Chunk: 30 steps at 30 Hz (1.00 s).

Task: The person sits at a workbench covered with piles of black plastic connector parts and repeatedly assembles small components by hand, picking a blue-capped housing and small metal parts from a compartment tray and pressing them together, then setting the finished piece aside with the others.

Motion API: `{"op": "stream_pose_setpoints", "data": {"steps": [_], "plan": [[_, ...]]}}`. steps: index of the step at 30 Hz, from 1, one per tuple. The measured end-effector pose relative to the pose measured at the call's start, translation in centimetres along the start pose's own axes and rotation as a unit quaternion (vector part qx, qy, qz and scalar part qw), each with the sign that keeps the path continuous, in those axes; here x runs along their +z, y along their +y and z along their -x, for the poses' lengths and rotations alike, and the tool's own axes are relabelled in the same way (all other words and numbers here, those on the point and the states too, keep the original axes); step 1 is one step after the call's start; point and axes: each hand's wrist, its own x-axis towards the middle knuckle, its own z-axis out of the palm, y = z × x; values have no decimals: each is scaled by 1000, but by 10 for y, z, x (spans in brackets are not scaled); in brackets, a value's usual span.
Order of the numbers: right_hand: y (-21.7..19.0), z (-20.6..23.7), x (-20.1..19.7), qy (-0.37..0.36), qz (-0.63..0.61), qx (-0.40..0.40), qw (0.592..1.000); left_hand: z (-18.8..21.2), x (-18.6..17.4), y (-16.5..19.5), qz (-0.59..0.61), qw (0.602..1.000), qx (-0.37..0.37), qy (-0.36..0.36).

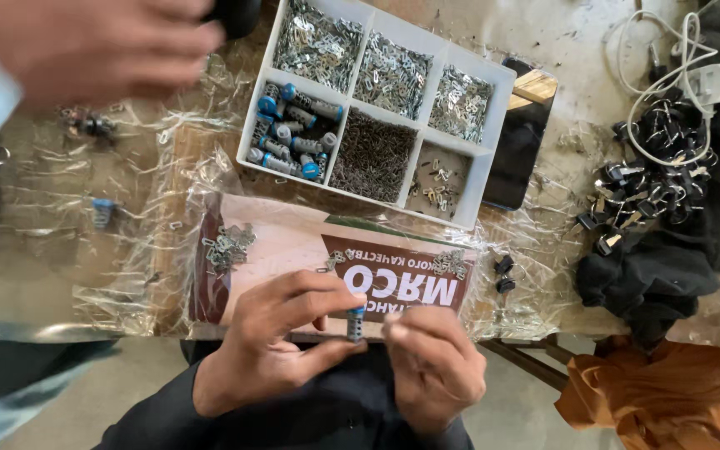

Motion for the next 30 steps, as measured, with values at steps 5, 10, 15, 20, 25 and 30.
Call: {"op": "stream_pose_setpoints", "data": {"steps": [5,10,15,20,25,30], "plan": [[-8,-4,1,-28,-58,-5,998,6,8,2,38,999,-6,-5],[-6,-4,5,-6,69,-117,991,8,10,2,30,999,-20,-15],[2,8,0,-36,-2,-37,999,7,10,-1,-24,998,57,-7],[20,6,-4,-151,-392,286,861,9,11,0,57,997,-35,-31],[18,-8,21,-156,114,35,981,13,-5,-1,68,997,-38,12],[11,-14,15,-202,230,-70,950,15,-10,-1,33,997,-54,43]]}}
